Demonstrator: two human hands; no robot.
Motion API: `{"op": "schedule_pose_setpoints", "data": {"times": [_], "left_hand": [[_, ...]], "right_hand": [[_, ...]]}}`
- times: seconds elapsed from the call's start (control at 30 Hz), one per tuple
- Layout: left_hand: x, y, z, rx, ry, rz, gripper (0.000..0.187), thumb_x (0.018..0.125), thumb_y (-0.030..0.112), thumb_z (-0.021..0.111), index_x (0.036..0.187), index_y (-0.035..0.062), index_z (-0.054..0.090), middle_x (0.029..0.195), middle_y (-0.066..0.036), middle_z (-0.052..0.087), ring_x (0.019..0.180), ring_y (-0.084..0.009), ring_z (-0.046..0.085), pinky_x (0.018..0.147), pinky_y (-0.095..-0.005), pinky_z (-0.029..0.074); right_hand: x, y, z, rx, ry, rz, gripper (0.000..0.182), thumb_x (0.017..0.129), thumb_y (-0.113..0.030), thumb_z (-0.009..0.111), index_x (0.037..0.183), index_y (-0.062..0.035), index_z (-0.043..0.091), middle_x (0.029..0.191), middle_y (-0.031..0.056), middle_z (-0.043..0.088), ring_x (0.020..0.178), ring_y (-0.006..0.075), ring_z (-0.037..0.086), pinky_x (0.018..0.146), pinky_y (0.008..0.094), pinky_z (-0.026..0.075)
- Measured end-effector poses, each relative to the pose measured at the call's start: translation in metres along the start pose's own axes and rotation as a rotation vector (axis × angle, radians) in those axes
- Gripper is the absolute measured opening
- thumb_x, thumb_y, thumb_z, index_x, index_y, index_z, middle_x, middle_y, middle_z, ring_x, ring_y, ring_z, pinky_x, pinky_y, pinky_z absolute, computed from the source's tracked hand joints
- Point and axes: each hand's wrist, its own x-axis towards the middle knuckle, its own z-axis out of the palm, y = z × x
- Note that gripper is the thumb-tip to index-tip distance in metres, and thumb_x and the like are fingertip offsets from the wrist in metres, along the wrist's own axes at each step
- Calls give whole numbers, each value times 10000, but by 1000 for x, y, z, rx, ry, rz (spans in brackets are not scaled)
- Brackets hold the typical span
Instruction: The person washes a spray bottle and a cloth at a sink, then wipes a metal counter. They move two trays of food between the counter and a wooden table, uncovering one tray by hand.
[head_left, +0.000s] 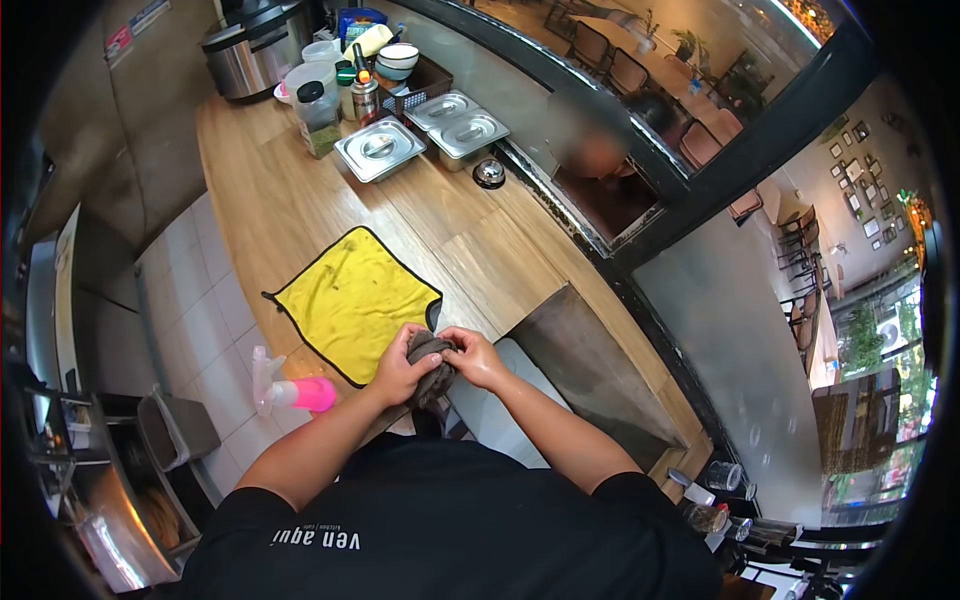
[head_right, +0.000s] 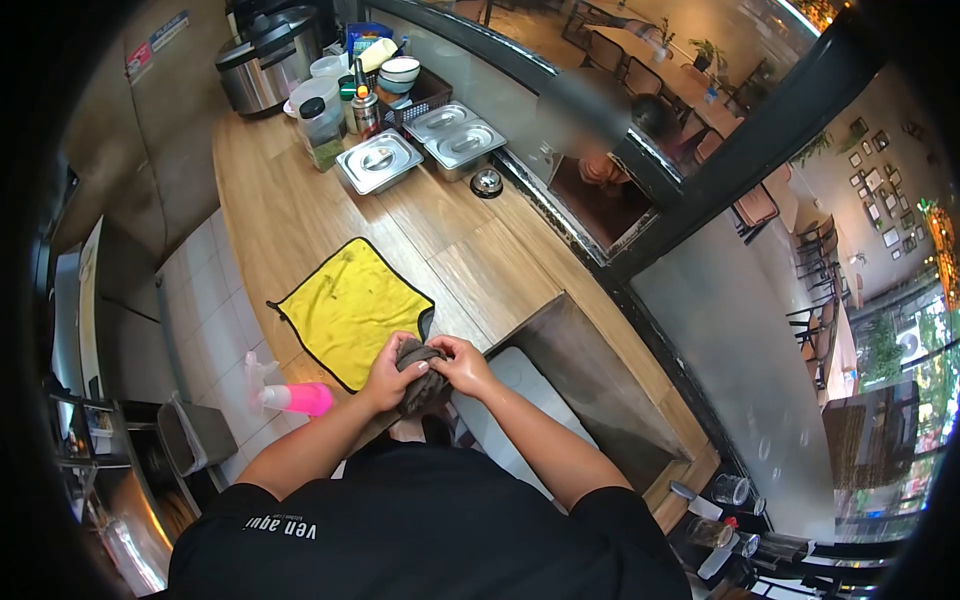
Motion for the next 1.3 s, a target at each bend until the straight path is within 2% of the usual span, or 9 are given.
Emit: {"op": "schedule_pose_setpoints", "data": {"times": [0.13, 0.33, 0.63, 0.8, 0.83, 0.97, 1.07, 1.17, 1.3], "left_hand": [[-1, -1, 1, -20, -7, -13, 472, 959, 238, 803, 1292, 50, 527, 1126, -73, 652, 1054, -142, 620, 973, -324, 514], [0, -1, 3, -47, -4, -15, 465, 963, 237, 801, 1286, 38, 532, 1115, -71, 662, 1054, -139, 630, 977, -322, 518], [1, -4, 2, -53, -49, -50, 450, 971, 232, 801, 1283, 34, 545, 1118, -57, 660, 1057, -130, 626, 981, -315, 514], [1, -5, 2, -68, -11, -74, 439, 959, 177, 790, 1292, 41, 538, 1172, -71, 645, 1125, -169, 615, 1024, -334, 499], [2, -7, 0, -20, -10, -76, 449, 957, 191, 796, 1293, 42, 538, 1184, -71, 644, 1140, -168, 611, 1037, -337, 493], [4, -3, 0, 51, -47, -67, 457, 959, 192, 792, 1304, 42, 531, 1194, -73, 646, 1147, -167, 612, 1054, -342, 484], [-15, -1, 0, 155, -17, -115, 447, 962, 171, 786, 1306, 42, 531, 1196, -72, 646, 1141, -169, 616, 1051, -342, 487], [8, -3, 2, 1, -54, -154, 446, 969, 163, 774, 1322, 54, 526, 1216, -67, 634, 1170, -162, 611, 1060, -337, 489], [6, -1, 3, -12, -57, -180, 442, 985, 112, 750, 1348, 45, 507, 1201, -62, 631, 1146, -155, 616, 1047, -327, 495]], "right_hand": [[-2, 4, -1, 17, -20, -4, 226, 956, -16, 704, 1182, -4, 688, 1089, 22, 716, 1021, 106, 653, 934, 290, 525], [-5, -4, -2, -138, 18, 44, 229, 980, -204, 722, 1099, -10, 752, 924, 42, 777, 850, 126, 686, 802, 333, 551], [-6, -10, -3, -82, -13, 74, 277, 1028, -251, 704, 1147, -15, 784, 940, 78, 799, 859, 117, 702, 819, 326, 563], [0, 9, -3, -148, 47, 42, 290, 1013, -288, 724, 1068, -7, 771, 849, 66, 759, 786, 137, 658, 778, 337, 547], [0, 8, -5, -123, -6, 60, 239, 1016, -224, 731, 1124, -12, 754, 949, 5, 743, 882, 89, 637, 807, 306, 541], [6, 14, -2, 132, 43, -125, 209, 996, -109, 745, 1155, -66, 617, 935, -18, 640, 907, 68, 594, 772, 270, 505], [-7, -2, 0, 263, 38, 52, 241, 986, -69, 749, 1119, -79, 549, 963, 16, 665, 906, 95, 627, 784, 280, 512], [-2, 7, -2, 140, 21, -104, 191, 983, -79, 749, 1088, -72, 591, 919, 9, 651, 857, 88, 605, 745, 283, 497], [-5, -6, -5, 86, 3, -84, 117, 1002, -133, 733, 1006, -44, 657, 839, -21, 634, 802, 75, 574, 727, 286, 494]]}}
